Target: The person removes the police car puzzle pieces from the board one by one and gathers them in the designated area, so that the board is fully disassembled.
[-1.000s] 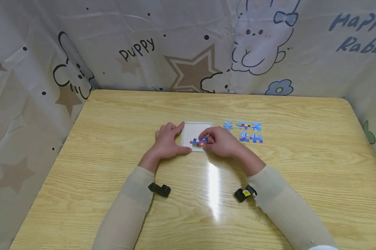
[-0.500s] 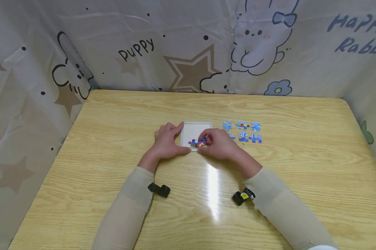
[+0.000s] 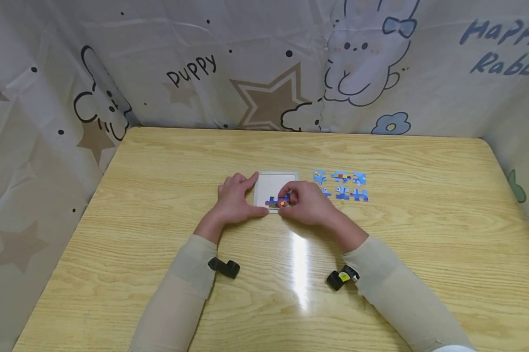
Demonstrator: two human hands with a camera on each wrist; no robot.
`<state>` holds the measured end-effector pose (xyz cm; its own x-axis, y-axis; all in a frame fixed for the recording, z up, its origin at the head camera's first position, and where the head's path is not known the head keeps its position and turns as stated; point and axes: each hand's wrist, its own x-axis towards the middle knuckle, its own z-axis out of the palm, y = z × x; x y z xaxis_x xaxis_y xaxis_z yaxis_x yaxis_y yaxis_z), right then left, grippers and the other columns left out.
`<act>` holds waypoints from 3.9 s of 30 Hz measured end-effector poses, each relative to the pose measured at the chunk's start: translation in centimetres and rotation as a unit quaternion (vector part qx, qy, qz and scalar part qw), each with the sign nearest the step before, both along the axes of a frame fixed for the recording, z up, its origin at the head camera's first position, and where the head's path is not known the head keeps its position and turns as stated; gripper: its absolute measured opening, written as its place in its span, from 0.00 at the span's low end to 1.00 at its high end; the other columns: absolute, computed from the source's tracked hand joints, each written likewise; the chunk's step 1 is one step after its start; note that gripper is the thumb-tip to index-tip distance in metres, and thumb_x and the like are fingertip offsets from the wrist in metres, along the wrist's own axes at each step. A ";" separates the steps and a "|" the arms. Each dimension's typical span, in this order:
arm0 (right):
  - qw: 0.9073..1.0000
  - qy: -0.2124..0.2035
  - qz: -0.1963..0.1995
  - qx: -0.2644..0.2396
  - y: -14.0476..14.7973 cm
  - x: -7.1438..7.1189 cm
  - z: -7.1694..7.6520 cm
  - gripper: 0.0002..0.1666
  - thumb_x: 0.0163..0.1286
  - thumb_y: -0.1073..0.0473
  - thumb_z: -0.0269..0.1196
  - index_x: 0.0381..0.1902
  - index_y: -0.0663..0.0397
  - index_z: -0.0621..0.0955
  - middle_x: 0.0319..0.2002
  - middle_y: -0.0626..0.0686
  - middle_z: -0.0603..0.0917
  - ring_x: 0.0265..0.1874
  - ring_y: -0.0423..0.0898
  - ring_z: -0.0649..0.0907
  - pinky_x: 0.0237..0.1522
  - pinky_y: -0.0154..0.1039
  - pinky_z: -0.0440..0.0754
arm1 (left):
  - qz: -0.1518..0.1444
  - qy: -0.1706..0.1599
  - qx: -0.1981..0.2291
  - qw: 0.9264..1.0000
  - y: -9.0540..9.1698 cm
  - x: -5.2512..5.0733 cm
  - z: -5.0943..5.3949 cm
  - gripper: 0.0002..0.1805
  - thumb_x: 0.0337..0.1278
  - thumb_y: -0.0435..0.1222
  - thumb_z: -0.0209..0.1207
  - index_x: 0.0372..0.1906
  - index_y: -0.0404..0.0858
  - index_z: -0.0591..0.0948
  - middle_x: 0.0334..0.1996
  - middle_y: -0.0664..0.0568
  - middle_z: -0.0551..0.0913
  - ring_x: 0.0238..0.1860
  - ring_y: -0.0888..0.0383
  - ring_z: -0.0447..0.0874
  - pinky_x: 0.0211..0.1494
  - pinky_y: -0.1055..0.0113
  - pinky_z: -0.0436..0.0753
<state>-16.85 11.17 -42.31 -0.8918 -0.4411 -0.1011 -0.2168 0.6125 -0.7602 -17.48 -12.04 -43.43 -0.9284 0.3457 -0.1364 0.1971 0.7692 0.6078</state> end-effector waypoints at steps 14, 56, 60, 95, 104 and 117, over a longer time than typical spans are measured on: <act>0.997 -0.012 -0.048 -0.060 3.0 1.0 0.5 0.16 0.60 0.60 0.74 0.45 0.51 0.84 0.17 0.47 0.62 0.17 0.44 0.63 0.28 0.43 0.65 | -0.001 0.001 -0.007 1.000 0.1 -0.2 -0.2 0.57 0.43 0.55 0.75 0.78 0.45 0.60 0.51 0.48 0.68 0.52 0.49 0.61 0.55 0.51 0.56; 0.997 -0.012 -0.078 -0.019 13.2 4.3 0.0 0.17 0.64 0.60 0.72 0.48 0.60 0.84 0.20 0.47 0.63 0.20 0.43 0.64 0.34 0.40 0.66 | 0.004 -0.004 -0.008 1.000 0.1 0.0 -0.2 0.57 0.44 0.54 0.75 0.78 0.45 0.59 0.52 0.47 0.68 0.52 0.48 0.61 0.55 0.50 0.56; 0.997 -0.023 -0.078 -0.013 13.5 4.4 -0.1 0.16 0.64 0.60 0.72 0.48 0.59 0.84 0.21 0.48 0.65 0.21 0.44 0.65 0.36 0.40 0.66 | 0.003 -0.002 -0.008 1.000 0.1 0.0 -0.1 0.57 0.44 0.54 0.75 0.78 0.45 0.59 0.52 0.47 0.68 0.51 0.48 0.61 0.55 0.50 0.56; 0.995 0.025 -0.087 -0.046 8.2 2.3 0.0 0.16 0.61 0.60 0.74 0.46 0.56 0.85 0.19 0.46 0.63 0.19 0.43 0.64 0.28 0.40 0.65 | 0.005 -0.007 0.000 1.000 0.2 -0.1 0.1 0.58 0.43 0.54 0.75 0.79 0.45 0.58 0.52 0.48 0.67 0.51 0.49 0.60 0.55 0.52 0.55; 0.997 0.001 -0.058 -0.053 4.5 1.1 -0.3 0.17 0.61 0.61 0.74 0.48 0.56 0.85 0.18 0.47 0.65 0.19 0.45 0.65 0.29 0.43 0.66 | 0.007 -0.009 -0.003 1.000 0.2 0.0 -0.1 0.58 0.43 0.54 0.76 0.78 0.45 0.59 0.52 0.48 0.67 0.52 0.49 0.60 0.55 0.52 0.55; 0.999 0.000 -0.046 -0.020 2.2 0.7 -0.3 0.09 0.64 0.59 0.71 0.42 0.51 0.86 0.15 0.48 0.68 0.16 0.45 0.66 0.24 0.42 0.65 | 0.004 -0.011 -0.001 1.000 0.1 -0.1 -0.1 0.57 0.43 0.55 0.75 0.78 0.44 0.59 0.50 0.49 0.67 0.51 0.50 0.60 0.54 0.53 0.55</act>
